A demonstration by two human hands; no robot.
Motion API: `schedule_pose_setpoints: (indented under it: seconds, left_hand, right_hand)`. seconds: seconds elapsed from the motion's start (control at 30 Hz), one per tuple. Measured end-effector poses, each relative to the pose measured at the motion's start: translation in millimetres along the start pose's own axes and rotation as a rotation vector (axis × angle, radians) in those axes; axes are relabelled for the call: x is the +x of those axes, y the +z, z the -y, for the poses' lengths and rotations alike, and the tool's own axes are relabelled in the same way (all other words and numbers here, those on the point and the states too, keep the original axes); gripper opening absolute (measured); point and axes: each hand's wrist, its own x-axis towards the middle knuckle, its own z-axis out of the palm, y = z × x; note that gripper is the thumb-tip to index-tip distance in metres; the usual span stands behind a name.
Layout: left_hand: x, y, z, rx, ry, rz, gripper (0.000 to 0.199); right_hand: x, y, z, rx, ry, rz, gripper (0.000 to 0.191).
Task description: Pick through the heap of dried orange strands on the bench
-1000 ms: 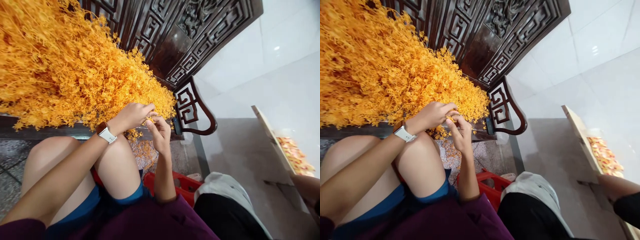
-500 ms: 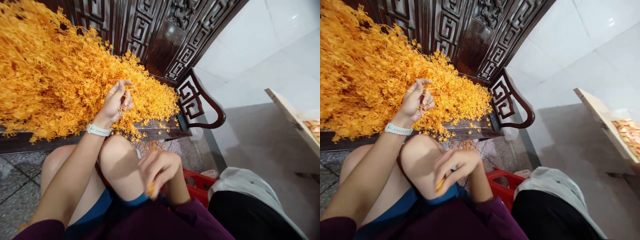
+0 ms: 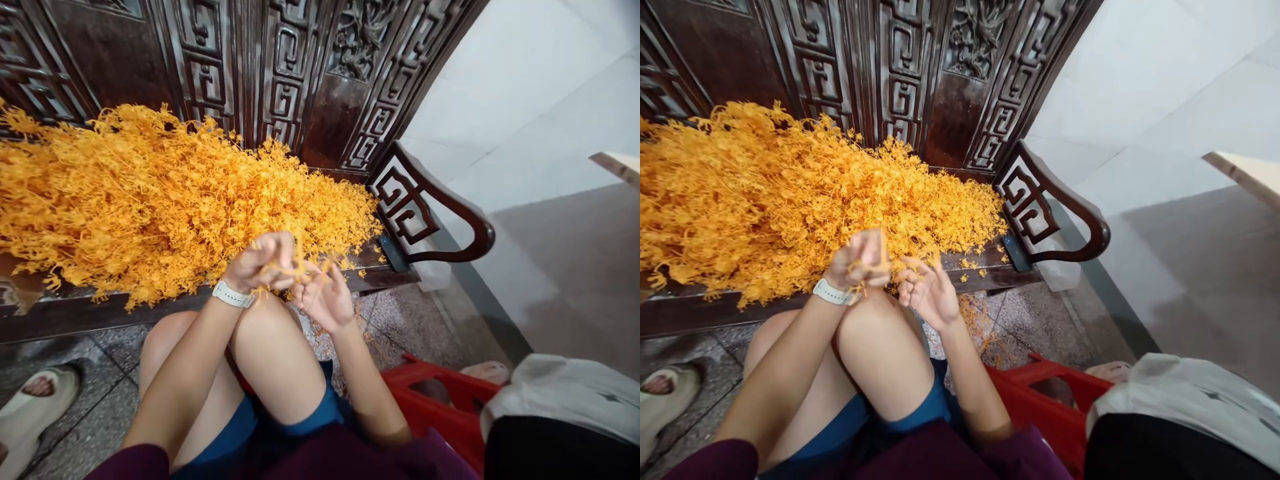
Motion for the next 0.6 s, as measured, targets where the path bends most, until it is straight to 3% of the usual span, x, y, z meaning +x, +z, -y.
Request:
schedule_pose_setpoints:
  seconds: [0.1, 0.17, 0.3, 0.5, 0.6]
  left_hand:
    - [6, 7.0, -1, 0.256, -0.391, 0.245, 0.039]
    - [12, 7.3, -2, 0.372, -0.512, 0.287, 0.038]
    - [17, 1.4, 0, 0.462, -0.413, 0.113, 0.036]
    - [10, -0.5, 1, 0.404, -0.293, 0.063, 0.043]
    - [9, -0.7, 3, 0.420, -0.301, -0.014, 0.039]
  right_hand:
    - [-5, 10, 16, -0.067, -0.102, 0.005, 0.064]
    - [-8, 12, 30, -0.152, -0.201, -0.012, 0.054]
    - [-21, 12, 58, -0.310, -0.387, -0.101, 0.019]
    - [-76, 3, 113, -0.359, -0.630, -0.189, 0.018]
    - [-111, -17, 136, -0.382, -0.811, -0.214, 0.019]
